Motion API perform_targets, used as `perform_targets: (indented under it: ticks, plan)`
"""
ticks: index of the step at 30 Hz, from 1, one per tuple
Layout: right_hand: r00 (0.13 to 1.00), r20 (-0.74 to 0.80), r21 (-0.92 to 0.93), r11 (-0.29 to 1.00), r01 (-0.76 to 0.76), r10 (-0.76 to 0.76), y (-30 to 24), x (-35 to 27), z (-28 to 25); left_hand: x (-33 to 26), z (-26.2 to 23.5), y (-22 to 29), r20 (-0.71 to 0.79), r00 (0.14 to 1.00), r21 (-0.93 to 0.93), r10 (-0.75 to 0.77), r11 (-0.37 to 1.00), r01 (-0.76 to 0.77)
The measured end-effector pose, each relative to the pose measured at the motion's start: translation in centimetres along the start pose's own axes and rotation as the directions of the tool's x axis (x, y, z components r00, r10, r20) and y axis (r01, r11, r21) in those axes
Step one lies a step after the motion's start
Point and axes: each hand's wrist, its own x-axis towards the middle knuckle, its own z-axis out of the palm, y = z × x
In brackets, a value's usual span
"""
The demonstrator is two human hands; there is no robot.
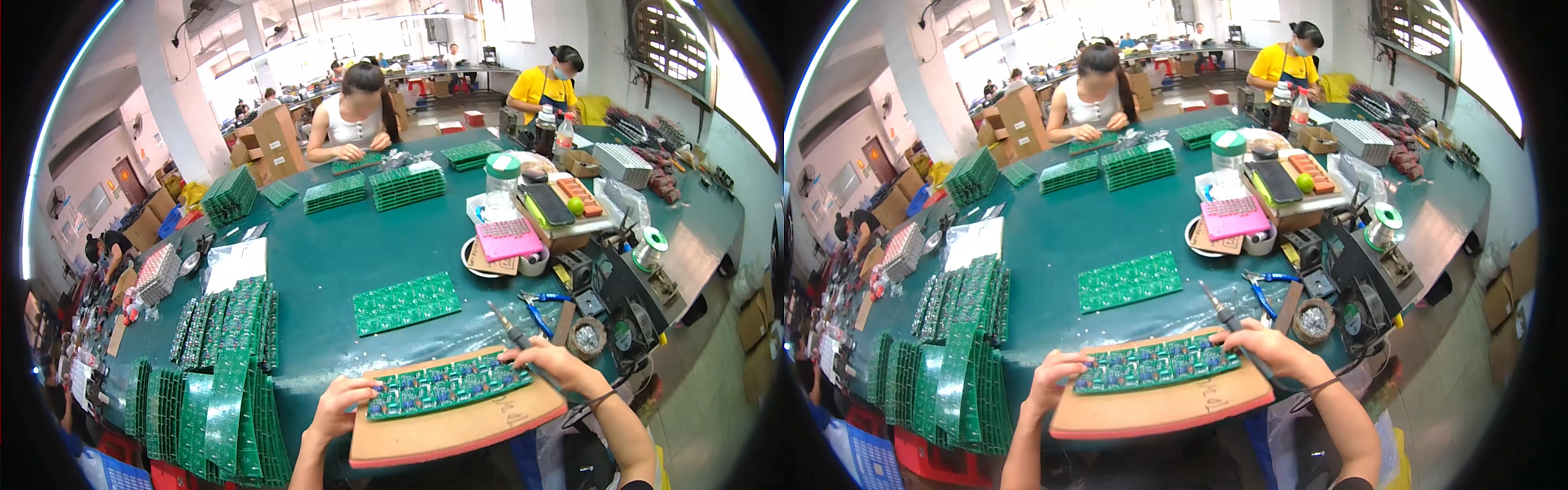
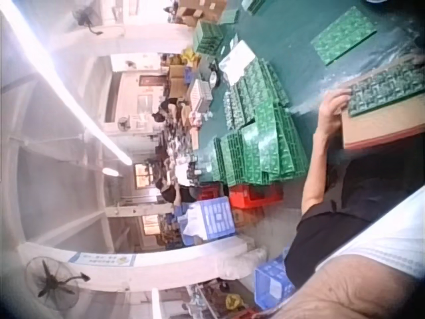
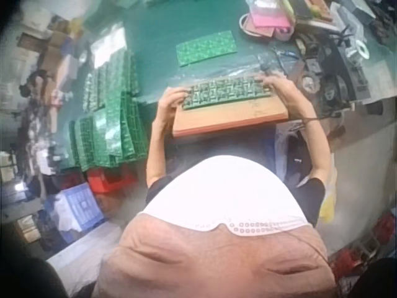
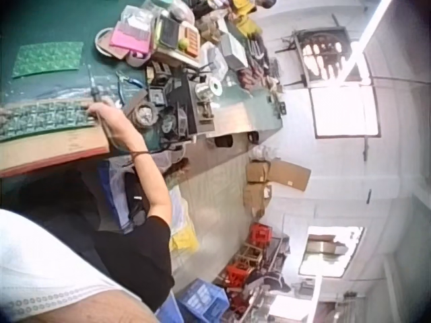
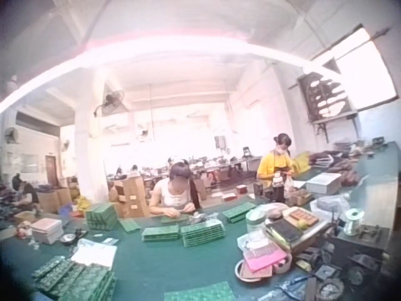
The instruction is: The person solders electronic components onto printed circuit boards with a soldering iron and solder wire.
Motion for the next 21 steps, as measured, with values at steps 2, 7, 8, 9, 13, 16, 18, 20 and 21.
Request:
perform_targets:
  ticks: [2, 7, 8, 9, 13, 16, 18, 20, 21]
  plan:
    - [0.993, -0.02, -0.099, 0.989, 0.11, -0.113, 1.5, -1.7, 2.0, -1.8, 1.3, -0.9, 0.04, 0.998, 0.092, 0.04, 0.995, -0.043]
    - [0.972, 0.012, -0.333, 0.916, 0.225, -0.234, 1.6, -3.2, 3.9, -4.1, 2.0, -0.2, 0.218, 0.973, 0.321, 0.08, 0.935, -0.149]
    - [0.964, -0.001, -0.374, 0.894, 0.247, -0.266, 2.0, -3.4, 4.3, -3.6, 1.9, 0.2, 0.244, 0.965, 0.334, 0.097, 0.926, -0.177]
    - [0.966, -0.008, -0.383, 0.893, 0.235, -0.258, 1.7, -3.4, 4.4, -3.2, 1.6, 0.6, 0.258, 0.963, 0.319, 0.076, 0.934, -0.159]
    - [0.982, 0.033, -0.438, 0.88, 0.182, -0.186, 2.4, -3.6, 4.5, -1.8, 1.5, 0.8, 0.371, 0.929, 0.235, 0.008, 0.967, -0.102]
    - [0.993, 0.059, -0.433, 0.893, 0.121, -0.106, 1.5, -3.0, 4.0, -2.0, 2.2, -0.2, 0.352, 0.936, 0.197, 0.012, 0.977, -0.086]
    - [0.995, 0.059, -0.485, 0.869, 0.103, -0.085, 1.1, -2.6, 4.0, -1.8, 2.4, -0.1, 0.299, 0.954, 0.177, 0.017, 0.981, -0.073]
    - [0.998, 0.02, -0.463, 0.885, 0.059, -0.056, 1.4, -2.4, 4.7, -2.2, 2.2, -0.4, 0.284, 0.959, 0.203, 0.005, 0.977, -0.065]
    - [0.999, 0.012, -0.463, 0.885, 0.043, -0.043, 1.5, -2.3, 4.9, -2.5, 2.0, -0.4, 0.277, 0.961, 0.238, 0.003, 0.969, -0.072]
